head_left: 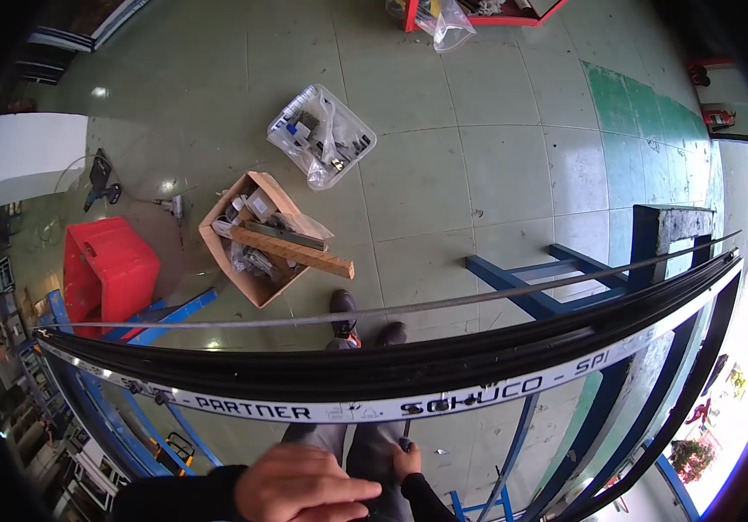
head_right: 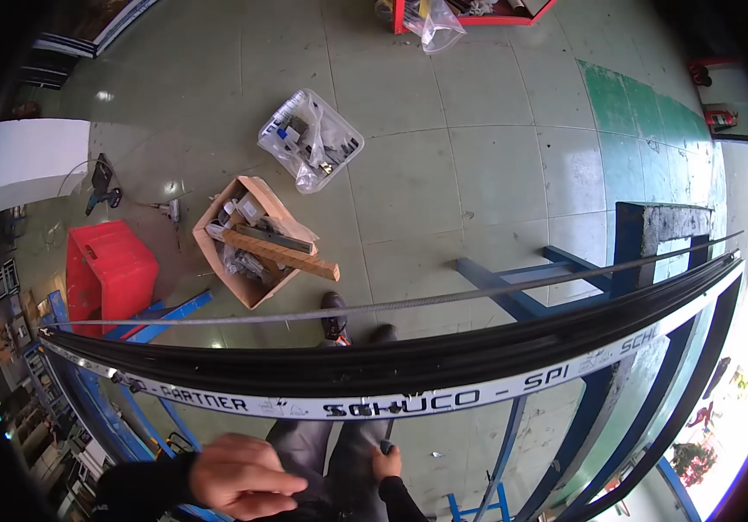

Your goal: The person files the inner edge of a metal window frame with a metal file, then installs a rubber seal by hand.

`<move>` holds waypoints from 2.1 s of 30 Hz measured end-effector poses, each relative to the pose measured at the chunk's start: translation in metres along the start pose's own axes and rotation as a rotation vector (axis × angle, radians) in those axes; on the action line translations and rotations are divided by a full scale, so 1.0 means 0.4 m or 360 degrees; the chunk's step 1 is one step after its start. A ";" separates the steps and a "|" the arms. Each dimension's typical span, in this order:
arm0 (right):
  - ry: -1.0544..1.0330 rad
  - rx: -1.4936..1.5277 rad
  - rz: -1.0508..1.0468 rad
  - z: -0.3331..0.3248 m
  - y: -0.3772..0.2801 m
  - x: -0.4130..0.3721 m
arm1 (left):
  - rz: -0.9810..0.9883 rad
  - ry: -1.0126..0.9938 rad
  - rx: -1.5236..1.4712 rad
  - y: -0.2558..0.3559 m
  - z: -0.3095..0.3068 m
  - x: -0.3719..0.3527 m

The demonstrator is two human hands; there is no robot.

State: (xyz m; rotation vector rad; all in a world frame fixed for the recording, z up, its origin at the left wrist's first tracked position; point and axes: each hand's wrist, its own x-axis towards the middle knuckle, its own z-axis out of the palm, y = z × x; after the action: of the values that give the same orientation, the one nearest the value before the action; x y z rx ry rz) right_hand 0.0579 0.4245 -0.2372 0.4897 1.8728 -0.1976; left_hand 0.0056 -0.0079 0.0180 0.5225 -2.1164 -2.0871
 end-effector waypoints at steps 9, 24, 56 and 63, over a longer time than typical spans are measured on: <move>-0.0004 -0.0002 -0.0074 0.009 0.022 -0.030 | -0.0593 -0.1035 0.0358 0.027 -0.161 0.398; -0.0123 0.1085 0.0194 -0.195 -0.180 -0.052 | -0.0461 -0.0956 0.0691 -0.042 -0.121 0.404; -0.0187 -0.0063 -0.0811 -0.527 -0.345 0.208 | -0.0786 -0.0942 0.0119 -0.018 -0.129 0.480; -0.0163 0.0009 -0.0545 -0.514 -0.347 0.213 | -0.0990 -0.1278 -0.0129 -0.056 -0.116 0.522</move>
State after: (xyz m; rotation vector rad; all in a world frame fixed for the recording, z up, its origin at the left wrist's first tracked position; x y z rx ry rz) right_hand -0.2018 0.3953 -0.2581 0.1556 1.8457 -0.4476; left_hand -0.1704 -0.1197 -0.0338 0.4021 -2.4425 -3.1359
